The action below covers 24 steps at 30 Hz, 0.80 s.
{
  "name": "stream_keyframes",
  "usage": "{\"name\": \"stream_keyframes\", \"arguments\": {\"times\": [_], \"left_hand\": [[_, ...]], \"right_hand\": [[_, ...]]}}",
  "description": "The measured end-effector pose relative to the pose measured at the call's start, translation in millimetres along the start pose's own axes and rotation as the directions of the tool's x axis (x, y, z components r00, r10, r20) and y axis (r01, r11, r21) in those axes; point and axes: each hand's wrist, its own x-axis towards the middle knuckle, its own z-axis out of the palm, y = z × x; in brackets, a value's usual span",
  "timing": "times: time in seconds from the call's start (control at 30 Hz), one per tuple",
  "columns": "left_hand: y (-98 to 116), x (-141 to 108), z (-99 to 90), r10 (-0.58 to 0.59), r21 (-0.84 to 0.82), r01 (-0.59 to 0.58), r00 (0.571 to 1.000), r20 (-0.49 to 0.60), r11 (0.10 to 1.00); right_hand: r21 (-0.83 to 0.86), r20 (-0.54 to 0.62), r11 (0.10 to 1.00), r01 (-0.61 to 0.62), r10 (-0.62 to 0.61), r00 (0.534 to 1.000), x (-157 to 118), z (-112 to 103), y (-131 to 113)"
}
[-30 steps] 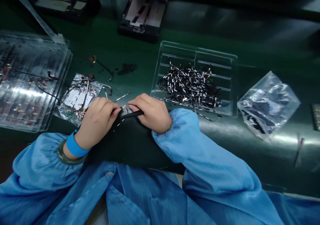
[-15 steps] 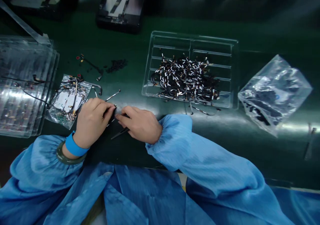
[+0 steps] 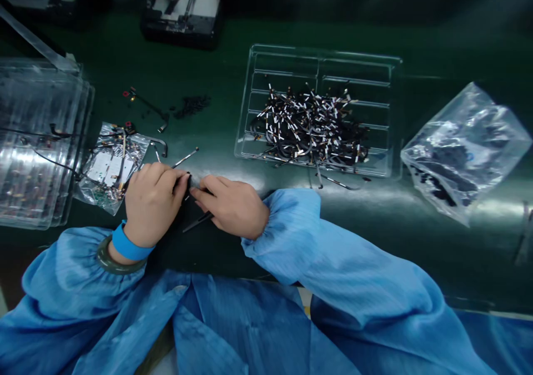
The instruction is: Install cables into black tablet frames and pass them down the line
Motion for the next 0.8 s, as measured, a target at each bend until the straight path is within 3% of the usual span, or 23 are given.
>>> {"name": "stream_keyframes", "arguments": {"times": [0.27, 0.47, 0.6, 0.8], "left_hand": [[8.0, -4.4, -6.8, 0.069, 0.062, -0.071, 0.997, 0.023, 0.996], [6.6, -9.6, -10.1, 0.029, -0.075, -0.020, 0.994, 0.108, 0.997], [2.2, -19.3, -17.8, -0.005, -0.116, 0.013, 0.998, 0.066, 0.993], [-25.0, -29.0, -25.6, 0.023, -0.184, -0.014, 0.999, 0.047, 0.983]], "right_hand": [[0.111, -0.010, 0.968, -0.227, 0.230, 0.973, 12.3, -3.0, 15.8], [-0.065, 0.086, 0.990, -0.128, 0.133, 0.987, 20.7, 0.0, 17.0], [-0.194, 0.088, 0.980, -0.047, 0.065, 0.994, 19.3, 1.2, 15.3], [-0.200, 0.103, 0.979, -0.037, 0.058, 0.993, 19.2, 0.1, 13.7]]}}
